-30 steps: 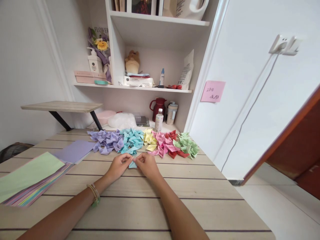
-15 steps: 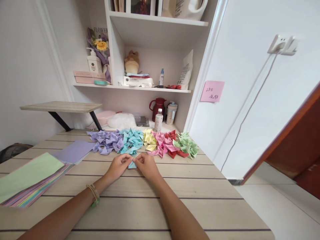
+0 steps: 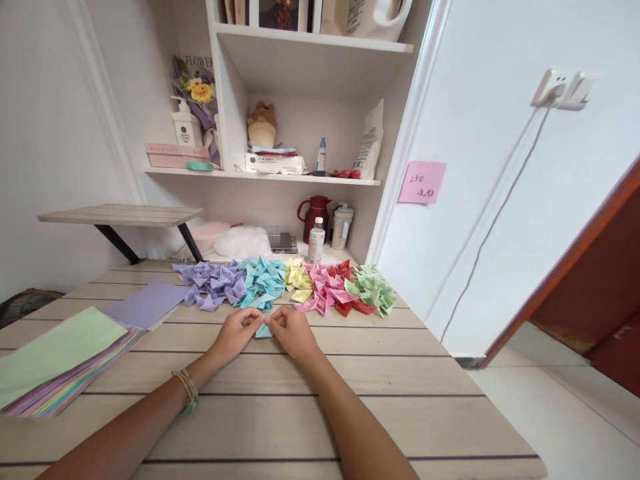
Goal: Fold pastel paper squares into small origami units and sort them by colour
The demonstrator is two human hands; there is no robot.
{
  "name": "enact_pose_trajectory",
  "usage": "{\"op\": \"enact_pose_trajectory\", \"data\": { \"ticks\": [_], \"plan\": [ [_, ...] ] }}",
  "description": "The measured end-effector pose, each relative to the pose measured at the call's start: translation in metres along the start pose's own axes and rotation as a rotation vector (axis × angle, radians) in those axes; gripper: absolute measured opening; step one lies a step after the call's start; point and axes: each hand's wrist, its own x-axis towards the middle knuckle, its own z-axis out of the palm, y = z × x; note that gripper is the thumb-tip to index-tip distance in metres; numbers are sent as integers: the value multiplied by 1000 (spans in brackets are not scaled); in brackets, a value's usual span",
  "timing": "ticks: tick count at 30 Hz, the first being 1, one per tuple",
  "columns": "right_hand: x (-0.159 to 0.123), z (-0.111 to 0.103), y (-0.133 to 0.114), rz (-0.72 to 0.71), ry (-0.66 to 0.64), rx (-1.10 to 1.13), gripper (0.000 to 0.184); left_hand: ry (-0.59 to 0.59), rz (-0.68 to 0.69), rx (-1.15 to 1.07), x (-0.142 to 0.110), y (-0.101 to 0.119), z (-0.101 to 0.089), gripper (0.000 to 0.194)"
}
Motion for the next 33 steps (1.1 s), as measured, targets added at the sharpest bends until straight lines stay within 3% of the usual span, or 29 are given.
{"op": "enact_pose_trajectory", "data": {
  "ticks": [15, 22, 28, 33],
  "plan": [
    [0, -1, -4, -39, 21, -60, 22, 27, 13, 1, 2, 0, 0, 17],
    [1, -2, -3, -63, 45, -154, 18, 60, 0, -96, 4, -5, -1, 21],
    [0, 3, -2, -89, -2, -97, 16, 81, -66, -226, 5, -4, -1, 24],
    [3, 0, -1, -72, 99, -85, 20, 72, -201, -377, 5, -2, -1, 32]
  ]
}}
